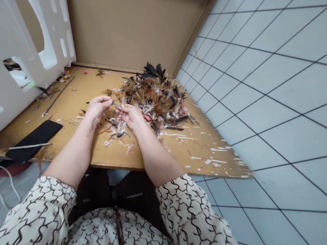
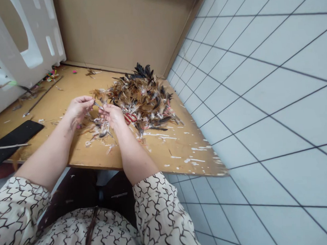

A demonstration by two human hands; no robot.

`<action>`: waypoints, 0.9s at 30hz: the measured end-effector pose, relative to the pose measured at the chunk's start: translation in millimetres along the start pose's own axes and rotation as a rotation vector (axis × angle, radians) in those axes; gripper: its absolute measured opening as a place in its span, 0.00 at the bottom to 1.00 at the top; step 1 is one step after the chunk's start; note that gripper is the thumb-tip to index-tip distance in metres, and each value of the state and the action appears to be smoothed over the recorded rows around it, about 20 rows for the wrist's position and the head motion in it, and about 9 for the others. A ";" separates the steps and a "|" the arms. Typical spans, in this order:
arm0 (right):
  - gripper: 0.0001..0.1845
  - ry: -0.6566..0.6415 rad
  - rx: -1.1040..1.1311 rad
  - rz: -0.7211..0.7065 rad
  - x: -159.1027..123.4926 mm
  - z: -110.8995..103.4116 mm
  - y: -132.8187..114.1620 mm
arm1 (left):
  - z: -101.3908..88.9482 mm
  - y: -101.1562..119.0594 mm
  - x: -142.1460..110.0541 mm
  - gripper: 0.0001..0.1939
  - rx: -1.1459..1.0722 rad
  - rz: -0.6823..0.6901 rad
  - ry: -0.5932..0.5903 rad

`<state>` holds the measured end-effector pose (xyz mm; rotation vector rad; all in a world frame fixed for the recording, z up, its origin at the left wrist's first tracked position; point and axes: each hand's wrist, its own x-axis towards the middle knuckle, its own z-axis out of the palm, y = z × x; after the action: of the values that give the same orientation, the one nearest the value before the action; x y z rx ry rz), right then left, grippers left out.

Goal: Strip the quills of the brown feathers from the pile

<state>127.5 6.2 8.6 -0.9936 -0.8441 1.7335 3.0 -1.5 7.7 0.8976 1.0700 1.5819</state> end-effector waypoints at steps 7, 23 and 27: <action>0.12 -0.015 -0.078 -0.005 -1.4 1.2 1.1 | 2.3 0.7 -1.3 0.06 0.102 0.064 0.039; 0.13 0.022 -0.132 -0.075 -2.0 3.2 5.1 | 5.4 -0.6 -3.0 0.06 0.156 0.103 0.020; 0.12 0.019 -0.132 -0.049 -2.3 3.3 4.1 | 4.6 -1.0 -2.3 0.07 0.188 0.106 0.015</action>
<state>123.5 2.4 7.1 -1.0666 -0.9726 1.6412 8.1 -2.7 8.2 1.0857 1.2142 1.5945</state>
